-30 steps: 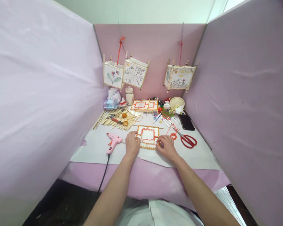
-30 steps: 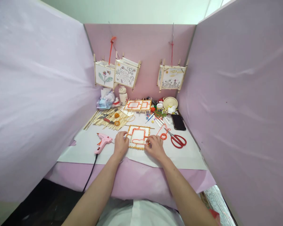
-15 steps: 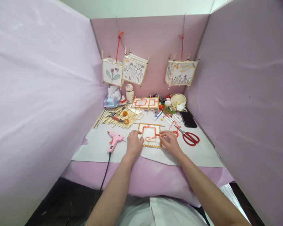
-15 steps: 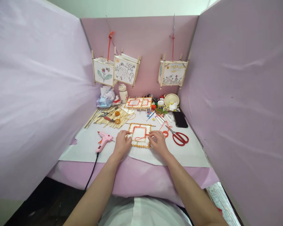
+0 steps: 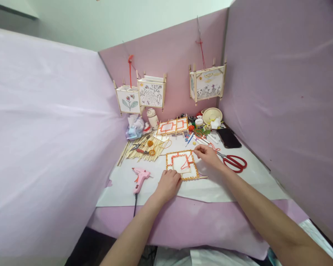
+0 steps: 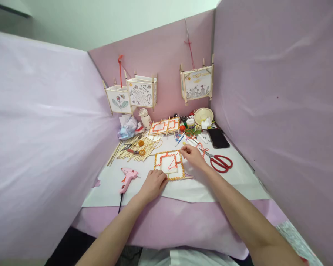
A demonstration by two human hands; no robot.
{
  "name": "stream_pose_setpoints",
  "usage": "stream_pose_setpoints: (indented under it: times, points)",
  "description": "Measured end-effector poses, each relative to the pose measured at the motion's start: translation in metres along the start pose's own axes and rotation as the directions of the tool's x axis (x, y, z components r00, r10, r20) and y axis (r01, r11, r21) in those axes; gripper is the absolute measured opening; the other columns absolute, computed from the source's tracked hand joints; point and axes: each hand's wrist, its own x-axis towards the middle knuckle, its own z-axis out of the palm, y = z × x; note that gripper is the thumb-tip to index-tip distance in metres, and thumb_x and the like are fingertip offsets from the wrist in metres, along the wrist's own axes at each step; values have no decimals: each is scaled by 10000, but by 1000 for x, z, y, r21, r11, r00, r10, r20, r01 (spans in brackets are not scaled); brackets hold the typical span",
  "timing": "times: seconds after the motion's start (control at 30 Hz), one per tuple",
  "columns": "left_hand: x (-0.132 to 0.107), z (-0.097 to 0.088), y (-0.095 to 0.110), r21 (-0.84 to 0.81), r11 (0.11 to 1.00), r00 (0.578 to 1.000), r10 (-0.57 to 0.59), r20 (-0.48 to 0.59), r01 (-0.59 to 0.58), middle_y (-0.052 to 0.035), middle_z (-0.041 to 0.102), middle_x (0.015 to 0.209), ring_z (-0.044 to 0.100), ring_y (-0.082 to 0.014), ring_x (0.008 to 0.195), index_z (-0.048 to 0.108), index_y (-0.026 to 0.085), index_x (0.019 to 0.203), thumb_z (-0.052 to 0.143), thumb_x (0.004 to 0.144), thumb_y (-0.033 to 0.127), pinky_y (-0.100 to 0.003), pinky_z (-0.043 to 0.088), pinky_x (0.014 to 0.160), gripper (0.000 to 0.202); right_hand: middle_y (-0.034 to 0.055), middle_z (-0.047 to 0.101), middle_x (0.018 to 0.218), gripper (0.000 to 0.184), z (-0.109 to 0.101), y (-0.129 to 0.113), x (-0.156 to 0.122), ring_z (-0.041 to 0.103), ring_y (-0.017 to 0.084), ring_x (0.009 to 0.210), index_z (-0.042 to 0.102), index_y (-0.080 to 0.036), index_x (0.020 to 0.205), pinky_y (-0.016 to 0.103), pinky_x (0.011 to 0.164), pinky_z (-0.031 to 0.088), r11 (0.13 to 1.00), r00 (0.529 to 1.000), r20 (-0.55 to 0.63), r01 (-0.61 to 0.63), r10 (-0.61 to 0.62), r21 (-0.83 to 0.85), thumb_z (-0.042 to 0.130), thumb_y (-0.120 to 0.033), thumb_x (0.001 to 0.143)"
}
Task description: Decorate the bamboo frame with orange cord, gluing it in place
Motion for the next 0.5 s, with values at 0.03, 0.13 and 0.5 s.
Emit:
stream_pose_setpoints:
  times: [0.03,0.13,0.5]
  points:
    - [3,0,6,23,1000,1000,-11,13,10,-71,643,959,568,-224,949,613,179,944,420,981,270,-372,397,860,217,-17,545,641,259,-2,0,1,493,137,592,601,-190,775,270,569,390,1000,1000,-5,2,-2,10,610,-448,793]
    - [13,4,29,56,994,995,-92,31,91,-84,648,962,579,-235,956,611,161,938,425,968,249,-361,415,851,208,-22,540,629,253,-8,-1,3,497,139,588,596,-196,786,271,572,396,1000,1000,-26,8,-8,19,613,-448,782]
    - [60,23,81,42,912,912,-409,32,408,-131,677,944,687,-241,828,521,133,1100,373,932,103,-309,471,652,226,-26,524,615,200,-12,2,-10,464,139,577,608,-200,793,268,564,355,992,992,-104,60,-71,-111,575,-396,817]
